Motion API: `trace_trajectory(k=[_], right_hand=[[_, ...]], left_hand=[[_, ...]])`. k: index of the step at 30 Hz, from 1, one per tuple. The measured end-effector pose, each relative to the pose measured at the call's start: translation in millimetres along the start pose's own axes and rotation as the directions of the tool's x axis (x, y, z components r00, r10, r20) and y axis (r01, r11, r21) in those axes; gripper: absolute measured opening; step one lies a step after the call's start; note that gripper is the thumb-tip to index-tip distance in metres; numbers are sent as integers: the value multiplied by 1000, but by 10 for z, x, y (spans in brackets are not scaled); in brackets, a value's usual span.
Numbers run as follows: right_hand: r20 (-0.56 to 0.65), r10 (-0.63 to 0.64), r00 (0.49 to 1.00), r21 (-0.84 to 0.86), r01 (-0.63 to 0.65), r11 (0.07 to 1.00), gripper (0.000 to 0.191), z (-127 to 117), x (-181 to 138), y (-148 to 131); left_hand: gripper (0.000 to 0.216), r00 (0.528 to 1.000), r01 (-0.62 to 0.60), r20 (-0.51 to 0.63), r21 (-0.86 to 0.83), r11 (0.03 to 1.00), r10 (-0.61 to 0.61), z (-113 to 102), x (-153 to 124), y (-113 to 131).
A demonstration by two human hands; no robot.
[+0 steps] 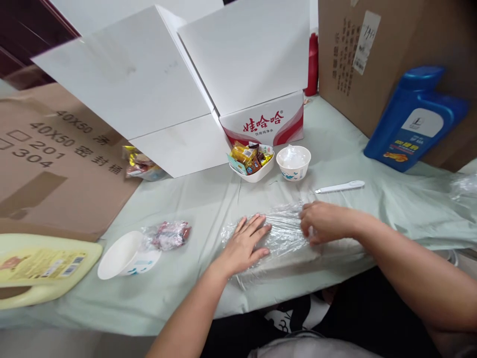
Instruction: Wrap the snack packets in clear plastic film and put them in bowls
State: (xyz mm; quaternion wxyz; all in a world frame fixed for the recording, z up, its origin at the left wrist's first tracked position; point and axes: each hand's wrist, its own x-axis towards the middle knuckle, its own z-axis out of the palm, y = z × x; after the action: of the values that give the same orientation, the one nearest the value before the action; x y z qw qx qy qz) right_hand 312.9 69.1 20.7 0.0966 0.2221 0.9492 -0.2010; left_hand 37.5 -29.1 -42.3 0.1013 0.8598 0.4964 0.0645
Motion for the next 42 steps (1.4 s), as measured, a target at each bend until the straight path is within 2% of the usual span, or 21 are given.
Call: trace_trajectory(k=[3,5,7,9,10,12,13,15,17,18,19,21,23,25,28,30,34,36,39,41,42], right_hand=[[16,305,952,-45,-304,951,10,-43,-126,243],[-62,393,918,-36,-395,918,16,-49,-155,304],[-216,356,909,-23,-369,929,21,-18,-101,236],[-349,232,908,-10,-251,968,26,43,18,91],[-373,181,910,-5,-197,980,30,77,87,22],[-318,184,930,-6,-196,981,39,135,205,-56],[-265,233,936,-15,-246,969,44,153,243,-54],[-194,380,904,-46,-396,917,49,162,264,22],[-201,475,857,-60,-495,867,47,141,223,128],[-226,482,846,-54,-505,861,45,125,190,167],[-256,466,847,-39,-491,870,43,108,154,189],[-319,354,879,7,-372,928,42,78,91,176],[-331,202,922,56,-195,979,41,57,55,117],[-228,110,967,93,-90,992,38,46,50,60],[-23,126,992,116,-123,986,40,46,79,40],[21,153,988,108,-154,982,41,55,100,58],[13,138,990,75,-139,987,29,72,110,84],[6,121,993,59,-121,991,20,80,105,83],[-7,103,995,43,-103,994,10,94,104,80],[-20,105,994,32,-104,994,13,107,111,82],[-26,109,994,22,-109,994,15,114,115,82]], left_hand=[[55,995,46,-92,-12,999,-47,-40,-45,-112],[46,978,61,-200,-25,998,-65,-60,-61,-137],[36,961,66,-269,-29,997,-72,-71,-54,-106],[31,966,50,-252,-27,998,-55,-74,-32,-53],[32,975,33,-220,-24,999,-37,-73,-22,-35],[37,988,13,-155,-12,1000,-14,-73,-16,-52],[40,990,27,-138,-3,1000,-27,-77,-24,-93],[41,982,118,-152,17,993,-114,-98,-67,-232],[37,936,262,-249,24,965,-248,-144,-135,-401],[34,895,332,-322,15,943,-310,-176,-173,-474],[32,844,393,-395,-5,919,-363,-211,-209,-531],[27,742,487,-493,-71,871,-455,-283,-276,-583],[24,700,557,-450,-141,818,-554,-349,-332,-569],[32,714,623,-277,-168,764,-643,-397,-385,-531],[37,718,679,-59,-157,717,-693,-430,-453,-505],[36,733,662,-35,-195,724,-680,-422,-470,-510],[15,776,532,-140,-378,758,-615,-366,-421,-514],[13,751,470,-203,-505,724,-629,-343,-389,-516],[21,687,346,-245,-718,604,-684,-333,-386,-546],[26,667,302,-224,-791,532,-711,-335,-420,-594],[27,675,313,-190,-801,510,-713,-335,-444,-626]])
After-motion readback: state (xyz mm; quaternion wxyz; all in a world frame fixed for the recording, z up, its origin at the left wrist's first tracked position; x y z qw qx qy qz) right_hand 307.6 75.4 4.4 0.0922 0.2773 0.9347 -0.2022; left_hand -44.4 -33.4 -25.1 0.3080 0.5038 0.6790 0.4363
